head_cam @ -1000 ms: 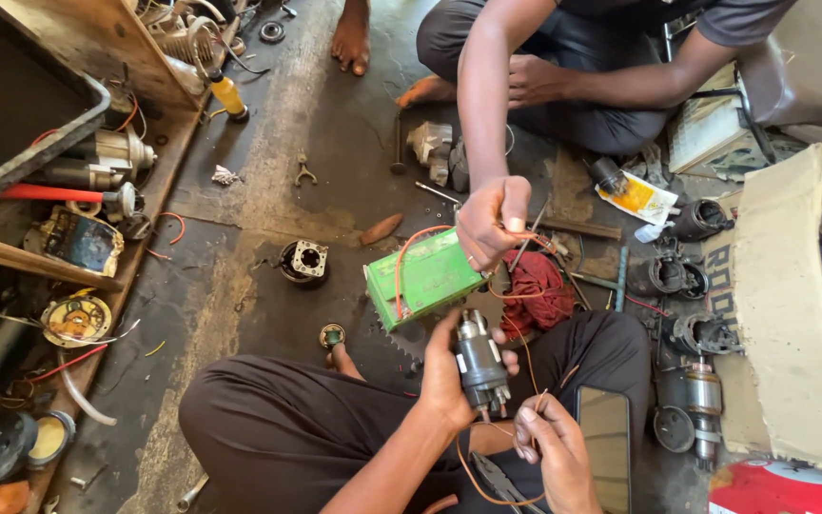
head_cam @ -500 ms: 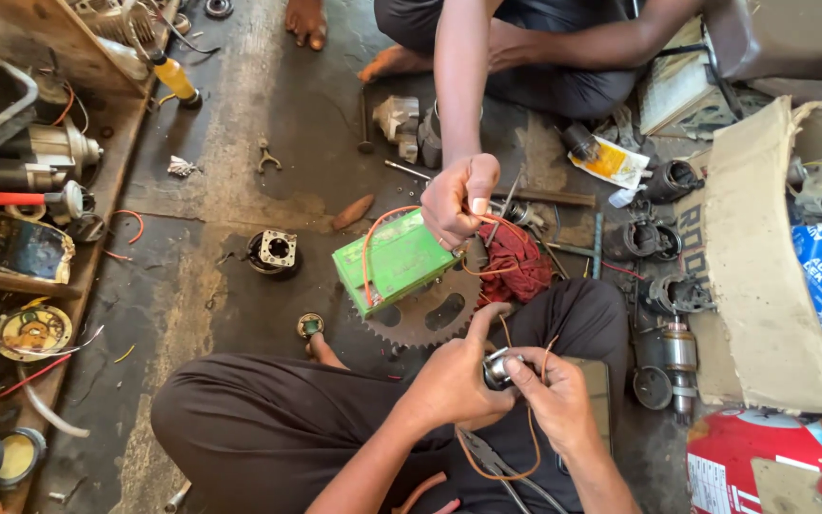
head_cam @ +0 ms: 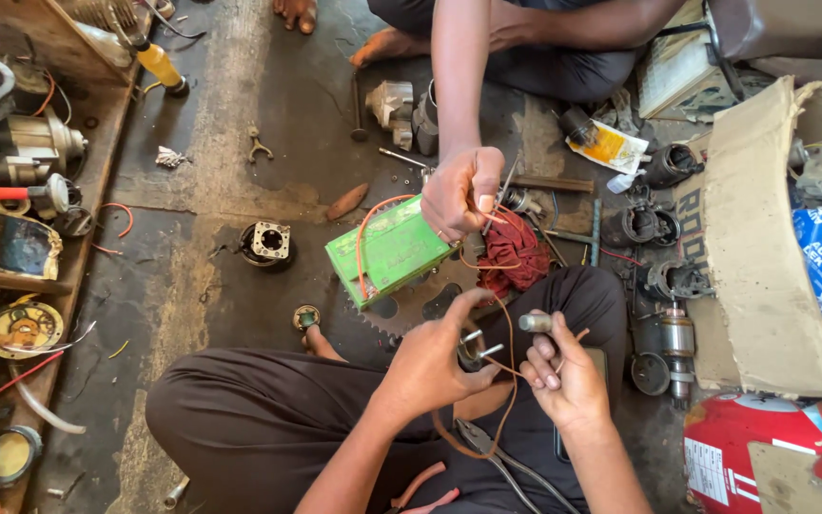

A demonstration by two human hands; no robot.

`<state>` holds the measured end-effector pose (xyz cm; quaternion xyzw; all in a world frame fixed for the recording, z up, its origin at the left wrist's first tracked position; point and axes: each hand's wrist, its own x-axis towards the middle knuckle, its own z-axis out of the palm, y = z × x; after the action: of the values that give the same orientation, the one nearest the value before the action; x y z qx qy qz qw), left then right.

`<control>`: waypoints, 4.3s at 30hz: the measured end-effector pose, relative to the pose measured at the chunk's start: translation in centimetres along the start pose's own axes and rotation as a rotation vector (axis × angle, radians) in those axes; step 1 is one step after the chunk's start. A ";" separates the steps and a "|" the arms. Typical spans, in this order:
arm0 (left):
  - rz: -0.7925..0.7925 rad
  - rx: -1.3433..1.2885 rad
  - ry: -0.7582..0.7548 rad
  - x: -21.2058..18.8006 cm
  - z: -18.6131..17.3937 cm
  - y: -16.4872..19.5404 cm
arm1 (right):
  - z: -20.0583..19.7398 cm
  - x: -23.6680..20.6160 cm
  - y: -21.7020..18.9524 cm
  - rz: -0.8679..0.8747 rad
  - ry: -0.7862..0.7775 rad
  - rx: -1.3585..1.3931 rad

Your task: The person sits on the floor and uses pliers to strip and connect wires to a small motor, testing it with a battery. They then handle a gear and a cylindrical component, applying lubricant from a packet to the component.

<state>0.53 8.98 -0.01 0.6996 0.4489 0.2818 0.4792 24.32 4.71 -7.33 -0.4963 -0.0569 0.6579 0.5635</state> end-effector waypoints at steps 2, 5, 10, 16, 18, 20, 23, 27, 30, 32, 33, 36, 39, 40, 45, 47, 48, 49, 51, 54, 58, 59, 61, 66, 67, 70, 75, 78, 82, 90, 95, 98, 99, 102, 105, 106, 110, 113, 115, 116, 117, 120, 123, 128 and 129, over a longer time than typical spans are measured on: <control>0.140 -0.175 0.046 -0.2 -0.3 0.1 | 0.0 0.0 -0.1 -0.022 -0.059 0.091; 0.350 -0.281 0.143 -0.5 -0.1 0.0 | 0.2 -1.5 -0.4 -0.185 -0.236 0.114; 0.436 -0.274 0.187 -0.7 0.7 -0.7 | 0.9 -5.9 -1.4 -0.594 -0.397 -0.408; 0.314 -0.824 0.303 -1.9 2.3 -0.4 | 2.1 -5.4 -0.6 -0.525 -0.256 -0.385; 0.171 -1.228 0.489 -1.6 3.5 0.0 | 1.7 -4.4 -0.4 -0.299 -0.221 -0.165; -0.347 -1.760 0.287 -1.6 4.2 -0.1 | 1.0 -3.5 -0.2 -0.079 -0.176 -0.002; -0.734 -2.036 0.265 -1.8 5.7 -0.3 | -0.3 -1.9 0.1 0.162 -0.118 0.095; -0.736 -2.359 0.272 -2.9 7.7 -0.7 | -2.5 -1.9 1.1 0.273 -0.135 0.090; -0.707 -2.271 0.375 -3.7 8.4 -1.2 | -3.1 -2.6 1.6 0.248 -0.249 -0.010; -0.793 -2.147 0.543 -4.0 8.8 -1.5 | -2.9 -3.4 1.9 0.185 -0.273 -0.163; -0.835 -2.077 0.623 -4.2 9.0 -1.6 | -2.7 -4.0 2.3 0.135 -0.269 -0.267; -0.843 -2.036 0.604 -4.4 9.7 -1.6 | -1.6 -5.5 3.4 -0.101 -0.337 -0.581; -0.699 -2.072 0.474 -4.4 10.7 -1.2 | -0.7 -6.4 3.7 -0.283 -0.411 -0.637; -0.663 -2.107 0.392 -4.4 10.8 -1.1 | -0.5 -6.5 3.8 -0.324 -0.432 -0.612; -0.557 -2.113 0.319 -4.4 11.1 0.2 | 0.0 -7.1 3.1 -0.626 -0.466 -0.754; -0.574 -1.992 0.362 -4.2 11.2 1.0 | 0.6 -6.8 2.8 -0.674 -0.374 -0.845; -0.579 -1.931 0.386 -4.1 11.2 1.2 | 1.2 -6.4 2.6 -0.633 -0.311 -0.834; -0.589 -1.951 0.392 -4.0 11.0 1.2 | 1.7 -6.2 2.5 -0.589 -0.247 -0.822; -0.607 -1.996 0.409 -4.0 10.6 0.6 | 3.0 -5.5 1.8 -0.671 -0.202 -0.959; -0.648 -1.941 0.646 -4.2 9.4 -2.2 | 5.8 -4.1 0.9 -0.732 -0.227 -1.038; -0.599 -1.929 0.766 -4.1 8.4 -8.0 | 9.5 -4.1 1.1 -0.892 -0.345 -1.053; -0.584 -1.920 0.768 -4.1 8.3 -9.3 | 10.6 -3.7 1.3 -0.901 -0.342 -1.148; -0.587 -1.895 0.729 -4.2 8.5 -11.6 | 12.2 -3.0 1.5 -0.924 -0.326 -1.344; -0.549 -1.895 0.564 -4.6 9.2 -13.8 | 12.7 -2.5 1.6 -0.930 -0.380 -1.326; -0.576 -1.889 0.562 -4.7 9.2 -13.7 | 12.2 -2.5 1.7 -0.971 -0.377 -1.307; -0.597 -1.832 0.537 -4.8 8.8 -12.9 | 10.5 -1.3 2.1 -0.863 -0.350 -1.394; -0.535 -1.527 0.510 -5.3 7.8 -9.6 | 5.1 0.8 2.3 -0.365 -0.249 -0.703; -0.502 -1.480 0.572 -5.6 7.7 -6.2 | 1.3 1.7 2.0 -0.017 -0.164 -0.228; -0.202 -0.901 0.522 -7.1 7.7 -0.5 | -2.6 2.1 1.6 0.173 -0.495 0.168; 0.017 -0.486 0.438 -5.5 7.6 2.6 | -2.2 -0.3 0.9 -0.121 -0.364 -0.107; -0.029 -0.980 0.293 -5.3 8.1 1.0 | 0.5 -2.5 -0.3 -0.294 -0.353 -0.274; -0.134 -1.162 0.222 -5.4 8.2 0.3 | 1.5 -3.2 -0.2 -0.406 -0.411 -0.300; -0.160 -1.150 0.211 -5.3 8.2 0.1 | 1.7 -3.4 0.0 -0.410 -0.423 -0.288; -0.019 -0.940 0.307 -4.8 8.4 -0.4 | 1.9 -3.9 0.8 -0.450 -0.391 -0.286; -0.010 -0.939 0.391 -4.6 9.2 -0.5 | 1.7 -4.1 1.9 -0.475 -0.337 -0.263; -0.033 -0.934 0.411 -4.6 9.4 -0.6 | 1.6 -4.1 2.3 -0.478 -0.323 -0.250; -0.089 -0.981 0.488 -4.7 10.6 -0.5 | 1.1 -4.1 3.8 -0.491 -0.257 -0.162; -0.074 -0.962 0.558 -4.7 11.2 -0.4 | 1.1 -4.5 4.5 -0.490 -0.222 -0.123; -0.068 -0.975 0.602 -4.6 11.4 -0.4 | 1.4 -4.8 4.7 -0.463 -0.210 -0.089; -0.070 -1.011 0.620 -4.5 11.4 -0.4 | 1.6 -4.9 4.7 -0.496 -0.197 -0.109; -0.071 -1.046 0.636 -4.4 11.3 -0.4 | 1.9 -5.1 4.8 -0.530 -0.185 -0.129; -0.105 -1.113 0.590 -4.5 10.8 -0.1 | 2.2 -5.2 4.8 -0.581 -0.162 -0.150; -0.053 -1.268 0.533 -4.7 9.9 0.6 | 1.8 -5.1 4.9 -0.526 -0.173 -0.116; -0.087 -1.184 0.755 -5.3 6.4 0.2 | 0.7 -3.5 4.5 -0.266 -0.243 0.071; -0.055 -1.132 0.803 -5.6 5.3 -0.4 | 0.6 -3.0 4.0 -0.206 -0.234 0.103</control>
<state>2.32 1.78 -2.21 0.1720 0.3929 0.6974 0.5742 20.77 1.10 -7.81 -0.3783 -0.1390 0.6521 0.6421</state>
